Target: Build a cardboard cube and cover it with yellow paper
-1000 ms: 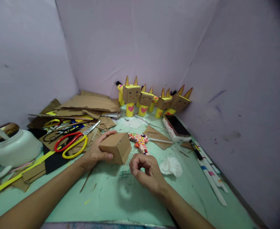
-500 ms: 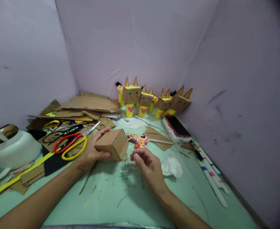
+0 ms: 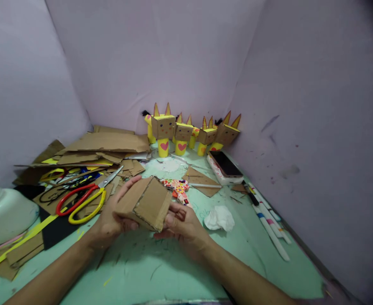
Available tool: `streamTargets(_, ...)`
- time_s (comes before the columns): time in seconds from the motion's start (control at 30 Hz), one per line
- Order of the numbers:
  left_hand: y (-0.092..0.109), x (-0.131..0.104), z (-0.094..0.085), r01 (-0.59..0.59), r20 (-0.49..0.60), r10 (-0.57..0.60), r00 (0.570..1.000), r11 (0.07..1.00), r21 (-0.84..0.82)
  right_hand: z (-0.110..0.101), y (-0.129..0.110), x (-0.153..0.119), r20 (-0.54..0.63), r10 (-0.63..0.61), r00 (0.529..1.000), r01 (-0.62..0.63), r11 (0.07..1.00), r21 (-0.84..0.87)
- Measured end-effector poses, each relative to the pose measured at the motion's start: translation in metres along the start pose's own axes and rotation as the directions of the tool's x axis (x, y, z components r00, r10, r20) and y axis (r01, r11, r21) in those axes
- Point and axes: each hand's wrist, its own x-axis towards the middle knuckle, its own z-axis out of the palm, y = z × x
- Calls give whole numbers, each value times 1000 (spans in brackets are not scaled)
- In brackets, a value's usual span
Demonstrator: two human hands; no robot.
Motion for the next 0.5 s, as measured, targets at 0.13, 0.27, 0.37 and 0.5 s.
streamTargets(0.13,-6,-1,-1,-34,14,34,999,999,25,-1,3,-1,-47,5,999,-7,999,-50)
streamTargets(0.27,-11,-2,-2,-44,-1,44,999,997,58,-1,4,-2,-77,8,997,-15,996,-86)
streamTargets(0.37,-12,0,-5,-17,-34,19,999,998,54,0,4,0,-94,40,995,-48,995,-89)
streamTargets(0.5,-4,0,-3,65,-11,-66,998,995,-77,1,2,6,-232,3,973,-11,999,-35)
